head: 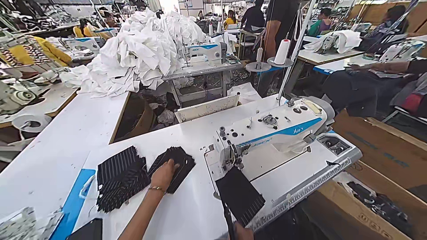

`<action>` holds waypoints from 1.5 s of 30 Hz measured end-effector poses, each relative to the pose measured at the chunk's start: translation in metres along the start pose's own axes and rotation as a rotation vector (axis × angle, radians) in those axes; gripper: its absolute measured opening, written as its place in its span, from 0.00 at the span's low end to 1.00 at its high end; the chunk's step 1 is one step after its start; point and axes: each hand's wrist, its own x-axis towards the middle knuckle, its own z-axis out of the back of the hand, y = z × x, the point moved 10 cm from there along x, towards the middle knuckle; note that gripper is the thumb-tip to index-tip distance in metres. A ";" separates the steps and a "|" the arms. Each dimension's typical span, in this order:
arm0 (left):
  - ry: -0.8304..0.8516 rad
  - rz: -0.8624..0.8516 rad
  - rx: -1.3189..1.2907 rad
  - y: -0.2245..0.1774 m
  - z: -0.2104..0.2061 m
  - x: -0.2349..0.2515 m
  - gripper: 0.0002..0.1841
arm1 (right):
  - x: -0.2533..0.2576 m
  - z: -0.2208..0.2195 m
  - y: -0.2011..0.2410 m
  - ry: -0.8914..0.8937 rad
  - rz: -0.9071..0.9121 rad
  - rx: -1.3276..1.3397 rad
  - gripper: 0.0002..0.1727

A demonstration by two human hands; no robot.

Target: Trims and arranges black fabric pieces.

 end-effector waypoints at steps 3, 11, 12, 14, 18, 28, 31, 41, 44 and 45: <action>-0.120 0.145 -0.238 -0.016 0.002 0.003 0.27 | -0.001 0.003 0.006 -0.048 0.009 -0.003 0.18; -0.379 -0.192 -0.634 -0.064 0.005 -0.014 0.19 | -0.022 0.015 -0.010 -0.023 -0.191 0.160 0.16; -0.359 -0.315 -0.536 -0.082 -0.001 -0.031 0.19 | -0.034 0.024 -0.012 -0.042 -0.207 0.150 0.18; -0.271 -0.540 -0.372 -0.123 -0.026 -0.077 0.19 | -0.060 0.045 -0.014 -0.073 -0.257 0.134 0.21; -0.087 -0.843 -0.233 -0.193 -0.099 -0.168 0.37 | -0.101 0.074 -0.030 -0.175 -0.446 0.250 0.16; -0.083 -0.771 -0.435 -0.217 -0.098 -0.214 0.10 | -0.105 0.109 -0.029 -0.322 -0.494 0.170 0.15; -0.065 -0.475 -0.939 -0.178 -0.064 -0.189 0.17 | -0.104 0.106 -0.029 -0.313 -0.483 0.184 0.16; -0.264 -0.056 -1.106 -0.048 -0.044 -0.157 0.35 | -0.105 0.095 -0.033 -0.331 -0.520 0.204 0.16; -0.334 -0.198 -1.034 -0.058 0.005 -0.192 0.22 | -0.107 0.090 -0.036 -0.341 -0.500 0.202 0.15; -0.331 -0.279 -1.053 -0.073 0.025 -0.210 0.16 | -0.107 0.088 -0.036 -0.331 -0.496 0.212 0.14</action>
